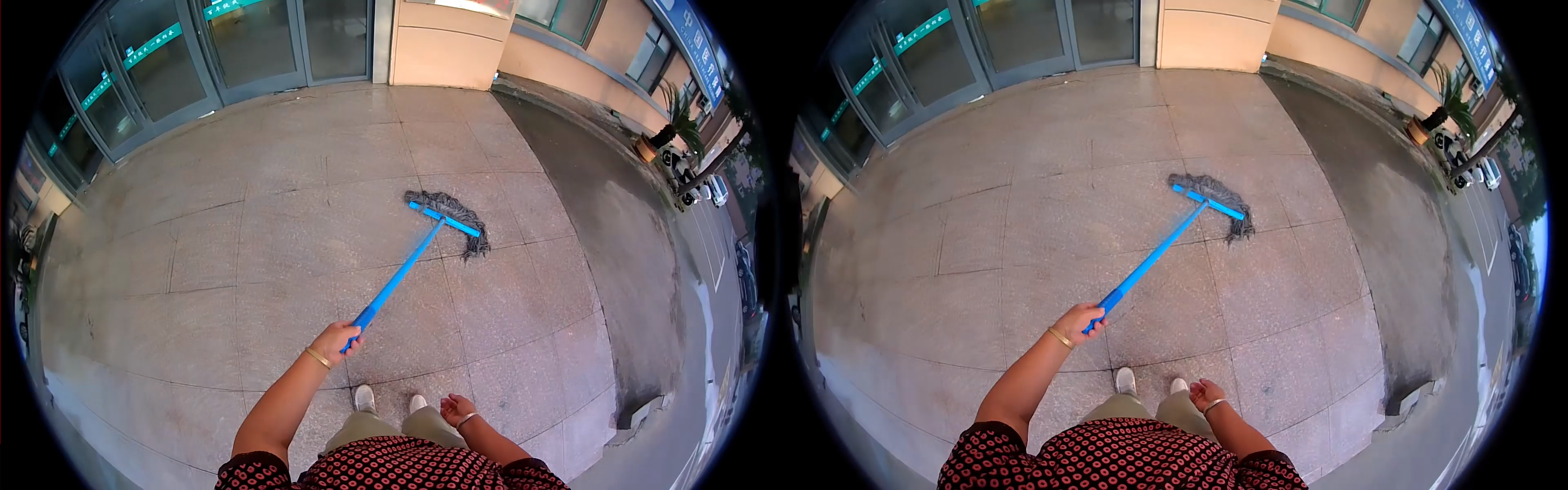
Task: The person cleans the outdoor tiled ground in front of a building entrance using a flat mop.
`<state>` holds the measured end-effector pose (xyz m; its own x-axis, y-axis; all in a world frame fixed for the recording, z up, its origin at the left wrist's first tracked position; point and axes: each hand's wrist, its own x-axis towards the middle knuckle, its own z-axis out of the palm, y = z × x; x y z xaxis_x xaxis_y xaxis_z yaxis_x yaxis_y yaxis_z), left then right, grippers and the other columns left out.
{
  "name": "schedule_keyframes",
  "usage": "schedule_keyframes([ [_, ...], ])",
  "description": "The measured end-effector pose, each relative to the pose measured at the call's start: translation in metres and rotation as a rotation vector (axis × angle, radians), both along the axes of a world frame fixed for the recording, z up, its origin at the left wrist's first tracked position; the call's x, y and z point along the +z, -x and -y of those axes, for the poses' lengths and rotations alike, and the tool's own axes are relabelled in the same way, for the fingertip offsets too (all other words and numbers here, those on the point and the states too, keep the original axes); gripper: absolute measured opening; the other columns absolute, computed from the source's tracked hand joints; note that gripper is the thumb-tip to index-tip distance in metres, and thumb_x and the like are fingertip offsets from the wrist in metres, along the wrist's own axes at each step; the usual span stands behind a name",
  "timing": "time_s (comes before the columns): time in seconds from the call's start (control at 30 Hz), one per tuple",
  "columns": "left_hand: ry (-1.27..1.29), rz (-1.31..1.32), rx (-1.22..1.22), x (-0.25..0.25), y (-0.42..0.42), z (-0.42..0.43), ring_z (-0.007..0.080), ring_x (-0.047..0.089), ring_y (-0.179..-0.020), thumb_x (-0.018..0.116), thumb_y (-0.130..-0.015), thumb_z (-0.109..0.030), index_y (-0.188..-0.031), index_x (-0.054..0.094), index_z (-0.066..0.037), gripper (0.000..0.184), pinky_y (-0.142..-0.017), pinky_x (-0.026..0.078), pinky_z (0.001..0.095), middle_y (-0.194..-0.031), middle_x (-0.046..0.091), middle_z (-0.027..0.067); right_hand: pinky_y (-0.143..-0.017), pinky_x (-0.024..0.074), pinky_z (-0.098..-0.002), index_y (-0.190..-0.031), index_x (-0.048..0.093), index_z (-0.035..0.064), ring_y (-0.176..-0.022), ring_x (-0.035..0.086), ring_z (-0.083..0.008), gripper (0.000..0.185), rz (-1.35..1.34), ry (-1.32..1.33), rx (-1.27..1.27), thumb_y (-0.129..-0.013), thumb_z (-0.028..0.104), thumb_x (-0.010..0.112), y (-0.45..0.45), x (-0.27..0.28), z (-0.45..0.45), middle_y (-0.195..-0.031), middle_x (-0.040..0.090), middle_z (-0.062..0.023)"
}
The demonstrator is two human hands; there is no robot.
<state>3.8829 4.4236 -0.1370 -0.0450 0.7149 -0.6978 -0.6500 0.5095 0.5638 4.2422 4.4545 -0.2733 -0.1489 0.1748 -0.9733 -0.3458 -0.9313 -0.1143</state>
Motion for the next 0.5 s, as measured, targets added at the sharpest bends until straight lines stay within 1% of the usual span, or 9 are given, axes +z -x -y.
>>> schedule_keyframes([
  [0.03,0.011,-0.083,-0.042,0.014,0.005,0.015,0.0058,0.041,-0.048,0.048,-0.075,-0.012,-0.089,0.043,0.000,0.019,-0.035,0.031,0.0161,-0.069,0.049,0.0062,-0.047,0.0425,-0.0300,-0.082,0.043,0.0041,-0.054,0.051,-0.0186,0.013,0.000,-0.016,0.084,-0.079,0.017,0.040,0.019,-0.003,-0.015,-0.065,0.053,-0.0078],
  [0.1,0.052,-0.085,-0.025,0.040,0.014,0.056,0.0048,0.040,-0.049,0.047,-0.075,-0.012,-0.098,0.042,-0.001,0.026,-0.035,0.031,0.0155,-0.069,0.049,0.0050,-0.048,0.0426,-0.0313,-0.082,0.044,0.0049,-0.055,0.051,-0.0184,0.014,-0.014,-0.059,0.213,-0.079,0.018,0.041,0.058,-0.009,-0.046,-0.064,0.052,-0.0073],
  [0.17,0.118,-0.102,0.003,0.079,0.013,0.100,0.0042,0.040,-0.049,0.046,-0.075,-0.010,-0.107,0.039,-0.001,0.034,-0.037,0.031,0.0147,-0.069,0.048,0.0045,-0.051,0.0436,-0.0310,-0.078,0.046,0.0046,-0.058,0.052,-0.0195,0.014,-0.048,-0.063,0.284,-0.077,0.018,0.044,0.099,-0.030,-0.078,-0.065,0.053,-0.0084],
  [0.2,0.187,-0.138,-0.003,0.103,0.007,0.117,0.0051,0.041,-0.049,0.046,-0.074,-0.009,-0.110,0.037,0.000,0.038,-0.036,0.031,0.0158,-0.070,0.049,0.0048,-0.054,0.0438,-0.0344,-0.083,0.044,0.0047,-0.064,0.052,-0.0214,0.017,-0.025,-0.147,0.354,-0.076,0.020,0.044,0.122,-0.040,-0.090,-0.074,0.053,-0.0107],
  [0.23,0.269,-0.167,-0.011,0.127,-0.003,0.136,0.0059,0.042,-0.050,0.046,-0.074,-0.007,-0.113,0.034,0.001,0.042,-0.036,0.032,0.0168,-0.071,0.050,0.0052,-0.057,0.0435,-0.0388,-0.089,0.041,0.0043,-0.071,0.051,-0.0241,0.025,0.017,-0.154,0.448,-0.077,0.025,0.043,0.150,-0.028,-0.099,-0.083,0.050,-0.0128],
  [0.3,0.345,-0.160,0.060,0.170,-0.027,0.173,0.0061,0.042,-0.050,0.045,-0.073,-0.004,-0.115,0.032,0.001,0.044,-0.037,0.031,0.0175,-0.072,0.051,0.0062,-0.060,0.0431,-0.0414,-0.094,0.039,0.0044,-0.075,0.050,-0.0264,0.033,-0.022,-0.090,0.438,-0.077,0.033,0.040,0.198,-0.032,-0.102,-0.087,0.048,-0.0143],
  [0.37,0.495,-0.198,0.074,0.219,-0.057,0.199,0.0074,0.046,-0.052,0.046,-0.074,-0.006,-0.112,0.037,0.001,0.040,-0.040,0.034,0.0186,-0.071,0.053,0.0073,-0.058,0.0431,-0.0424,-0.094,0.039,0.0032,-0.070,0.050,-0.0277,0.039,-0.262,-0.116,0.407,-0.077,0.038,0.038,0.240,-0.027,-0.086,-0.081,0.048,-0.0164],
  [0.43,0.644,-0.248,0.146,0.266,-0.094,0.202,0.0074,0.043,-0.049,0.046,-0.070,-0.001,-0.114,0.034,0.003,0.045,-0.042,0.034,0.0175,-0.071,0.052,0.0079,-0.054,0.0440,-0.0398,-0.093,0.038,0.0021,-0.063,0.051,-0.0270,0.037,0.019,0.127,0.487,-0.076,0.035,0.041,0.273,-0.028,-0.042,-0.074,0.049,-0.0168],
  [0.5,0.837,-0.275,0.182,0.302,-0.121,0.201,0.0097,0.046,-0.051,0.049,-0.069,-0.002,-0.108,0.041,0.004,0.040,-0.048,0.039,0.0198,-0.070,0.054,0.0071,-0.048,0.0445,-0.0367,-0.089,0.039,0.0009,-0.055,0.050,-0.0248,0.030,0.086,0.033,0.742,-0.076,0.028,0.044,0.270,-0.024,0.020,-0.068,0.048,-0.0152],
])
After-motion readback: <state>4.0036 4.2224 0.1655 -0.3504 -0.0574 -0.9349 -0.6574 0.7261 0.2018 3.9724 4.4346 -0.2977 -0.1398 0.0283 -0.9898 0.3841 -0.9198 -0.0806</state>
